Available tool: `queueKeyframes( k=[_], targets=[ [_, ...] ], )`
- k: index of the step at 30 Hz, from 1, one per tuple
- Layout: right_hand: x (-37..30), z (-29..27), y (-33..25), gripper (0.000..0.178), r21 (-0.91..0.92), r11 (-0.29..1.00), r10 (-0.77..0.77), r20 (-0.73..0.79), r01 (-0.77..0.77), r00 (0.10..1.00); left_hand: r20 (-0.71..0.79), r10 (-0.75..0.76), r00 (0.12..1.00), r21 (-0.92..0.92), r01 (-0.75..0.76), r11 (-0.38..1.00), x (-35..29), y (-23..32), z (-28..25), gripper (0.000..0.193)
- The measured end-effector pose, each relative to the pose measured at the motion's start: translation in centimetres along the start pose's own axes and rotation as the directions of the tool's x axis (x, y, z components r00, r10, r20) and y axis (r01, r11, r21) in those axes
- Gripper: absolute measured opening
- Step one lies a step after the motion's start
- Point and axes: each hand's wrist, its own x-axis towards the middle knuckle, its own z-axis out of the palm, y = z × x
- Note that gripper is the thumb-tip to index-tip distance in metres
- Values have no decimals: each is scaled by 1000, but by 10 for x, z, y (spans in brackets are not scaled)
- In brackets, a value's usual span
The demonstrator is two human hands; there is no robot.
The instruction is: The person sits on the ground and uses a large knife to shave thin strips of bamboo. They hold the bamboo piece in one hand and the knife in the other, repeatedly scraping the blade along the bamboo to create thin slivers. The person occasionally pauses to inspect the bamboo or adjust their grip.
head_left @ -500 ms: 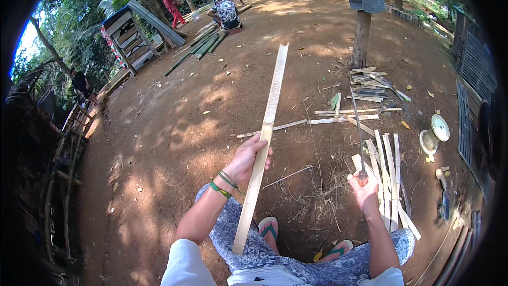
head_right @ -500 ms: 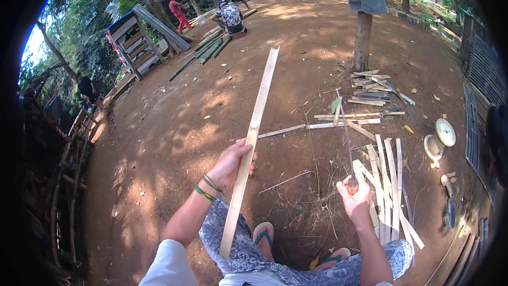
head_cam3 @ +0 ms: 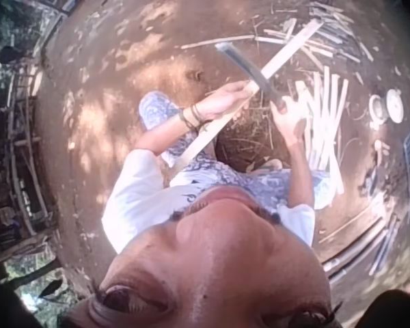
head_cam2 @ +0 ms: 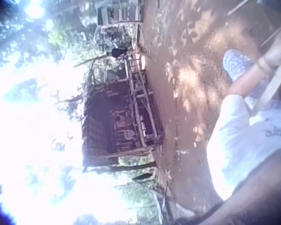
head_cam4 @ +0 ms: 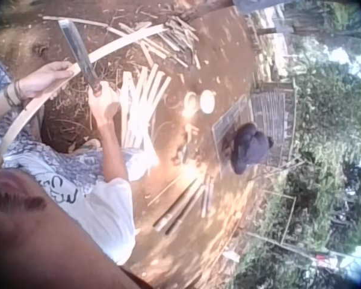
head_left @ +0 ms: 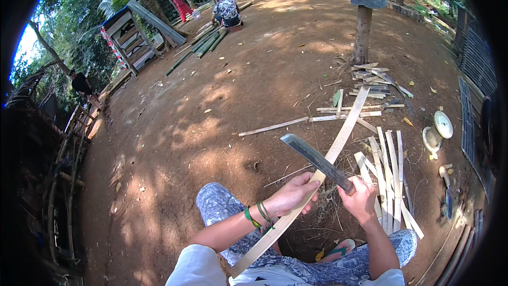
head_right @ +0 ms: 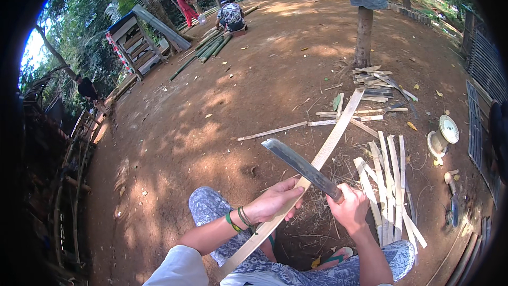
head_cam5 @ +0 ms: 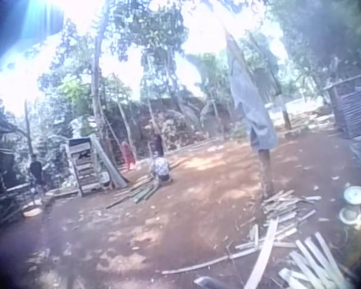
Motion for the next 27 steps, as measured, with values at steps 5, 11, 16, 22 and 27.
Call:
queueKeyframes(
  k=[5,11,16,22,27],
  targets=[
    [-2,4,0,22,19,998,53,76,-55,996,-45,11,999,98,-7,995,7,-4,5,23],
    [-2,5,4,24,56,996,69,81,-74,994,-59,55,997,193,-42,980,7,-1,8,26],
    [-3,11,1,25,69,997,33,79,-38,996,-88,59,994,236,-37,971,7,-5,6,32],
    [-5,12,-1,25,74,995,57,129,-67,990,-99,114,989,315,-77,946,8,1,8,34],
    [-6,15,-1,26,75,996,38,129,-48,991,-112,112,987,323,-70,944,12,-3,5,36]
  ],
)
